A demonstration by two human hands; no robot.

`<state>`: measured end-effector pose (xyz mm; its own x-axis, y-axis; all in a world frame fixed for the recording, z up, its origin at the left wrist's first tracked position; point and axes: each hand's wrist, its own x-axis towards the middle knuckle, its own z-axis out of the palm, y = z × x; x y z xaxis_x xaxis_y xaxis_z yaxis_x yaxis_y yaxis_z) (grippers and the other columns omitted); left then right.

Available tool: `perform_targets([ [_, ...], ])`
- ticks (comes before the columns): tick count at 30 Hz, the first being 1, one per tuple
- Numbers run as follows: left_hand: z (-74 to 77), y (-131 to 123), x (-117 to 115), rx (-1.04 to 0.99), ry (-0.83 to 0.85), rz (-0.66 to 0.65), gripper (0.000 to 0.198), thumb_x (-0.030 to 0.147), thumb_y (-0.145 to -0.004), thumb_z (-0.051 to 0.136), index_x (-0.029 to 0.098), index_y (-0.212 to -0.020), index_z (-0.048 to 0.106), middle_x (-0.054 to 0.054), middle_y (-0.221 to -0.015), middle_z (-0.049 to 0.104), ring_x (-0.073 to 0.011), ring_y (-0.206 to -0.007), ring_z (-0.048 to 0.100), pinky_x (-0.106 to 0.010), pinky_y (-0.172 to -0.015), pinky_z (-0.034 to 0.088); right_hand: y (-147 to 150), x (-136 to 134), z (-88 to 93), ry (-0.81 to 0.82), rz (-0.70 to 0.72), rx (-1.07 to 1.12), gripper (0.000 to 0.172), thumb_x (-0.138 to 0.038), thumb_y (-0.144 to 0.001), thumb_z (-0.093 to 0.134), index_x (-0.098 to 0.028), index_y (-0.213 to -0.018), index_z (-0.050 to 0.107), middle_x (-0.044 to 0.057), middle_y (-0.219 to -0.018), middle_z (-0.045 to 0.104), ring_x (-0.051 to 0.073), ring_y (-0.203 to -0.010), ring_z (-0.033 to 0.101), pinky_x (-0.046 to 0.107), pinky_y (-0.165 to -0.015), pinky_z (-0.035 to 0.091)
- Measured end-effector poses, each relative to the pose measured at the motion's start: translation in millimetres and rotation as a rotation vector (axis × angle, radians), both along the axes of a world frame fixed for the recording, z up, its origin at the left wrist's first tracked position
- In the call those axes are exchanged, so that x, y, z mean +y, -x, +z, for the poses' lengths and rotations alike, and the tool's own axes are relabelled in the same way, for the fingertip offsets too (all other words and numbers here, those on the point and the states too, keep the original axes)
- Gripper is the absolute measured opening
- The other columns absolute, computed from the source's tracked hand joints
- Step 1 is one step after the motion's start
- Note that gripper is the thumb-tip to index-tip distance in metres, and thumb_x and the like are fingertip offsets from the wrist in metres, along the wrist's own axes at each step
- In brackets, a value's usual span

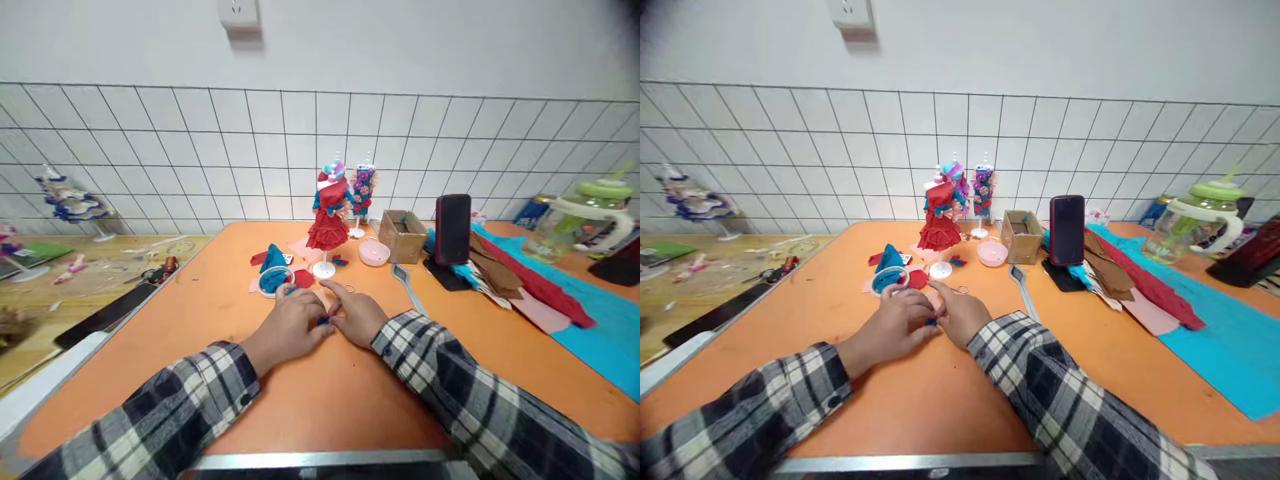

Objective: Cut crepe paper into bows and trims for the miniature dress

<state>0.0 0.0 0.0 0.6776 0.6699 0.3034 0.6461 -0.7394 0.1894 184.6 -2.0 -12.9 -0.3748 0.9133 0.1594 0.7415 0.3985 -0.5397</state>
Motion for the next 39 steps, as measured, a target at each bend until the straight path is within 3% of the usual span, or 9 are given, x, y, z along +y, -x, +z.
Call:
perform_targets([
  [6, -4.3, -1, 1, 0.054, -0.033, 0.029, 0.016, 0.019, -0.086, 0.054, 0.022, -0.080, 0.069, -0.002, -0.078, 0.069, -0.0209, -0.085, 0.056, -0.045, -0.084, 0.021, 0, -1, 2.8, 0.024, -0.026, -0.066, 0.073, -0.023, -0.078, 0.063, -0.030, -0.144, 0.031, -0.004, -0.094, 0.075, 0.022, -0.091, 0.067, 0.031, -0.075, 0.044],
  [9, -4.8, 0, 3, 0.059, -0.041, 0.023, 0.016, 0.019, -0.086, 0.055, 0.022, -0.078, 0.068, -0.001, -0.076, 0.069, -0.0205, -0.084, 0.055, -0.045, -0.084, 0.021, 0, -1, 4.5, 0.029, -0.035, -0.086, 0.074, -0.027, -0.078, 0.063, -0.031, -0.144, 0.030, -0.004, -0.095, 0.075, 0.023, -0.095, 0.066, 0.031, -0.075, 0.043],
  [18, -14.0, 3, 6, 0.089, -0.054, 0.065, 0.022, 0.022, -0.091, 0.052, 0.023, -0.082, 0.071, -0.004, -0.078, 0.068, -0.0205, -0.083, 0.055, -0.043, -0.081, 0.022, 8, 0, -0.2, 0.005, -0.028, -0.035, 0.064, -0.016, -0.077, 0.060, -0.027, -0.137, 0.040, -0.003, -0.087, 0.073, 0.018, -0.085, 0.065, 0.027, -0.069, 0.040],
  [23, -11.6, 3, 5, 0.077, -0.074, 0.055, 0.022, 0.021, -0.091, 0.053, 0.024, -0.078, 0.071, -0.002, -0.079, 0.068, -0.0208, -0.087, 0.054, -0.043, -0.079, 0.020, 8, 0, -2.5, -0.041, -0.037, 0.015, 0.062, -0.015, -0.075, 0.064, -0.025, -0.132, 0.043, -0.001, -0.097, 0.070, 0.018, -0.091, 0.063, 0.027, -0.073, 0.040],
  [34, -11.4, 3, 6, 0.112, -0.030, 0.069, 0.021, 0.019, -0.090, 0.053, 0.023, -0.080, 0.072, -0.002, -0.075, 0.068, -0.0198, -0.082, 0.056, -0.041, -0.078, 0.022, 8, -2, 0.7, 0.016, -0.033, -0.025, 0.056, -0.014, -0.076, 0.061, -0.025, -0.128, 0.044, -0.003, -0.083, 0.071, 0.017, -0.080, 0.064, 0.026, -0.066, 0.038],
  [39, -10.9, 2, 5, 0.068, -0.030, 0.055, 0.021, 0.019, -0.090, 0.054, 0.025, -0.081, 0.071, -0.001, -0.081, 0.069, -0.0201, -0.088, 0.055, -0.041, -0.080, 0.021, 10, -4, 0.1, -0.034, -0.038, -0.027, 0.054, -0.013, -0.077, 0.060, -0.025, -0.127, 0.043, 0.000, -0.099, 0.069, 0.017, -0.087, 0.064, 0.025, -0.069, 0.038],
])
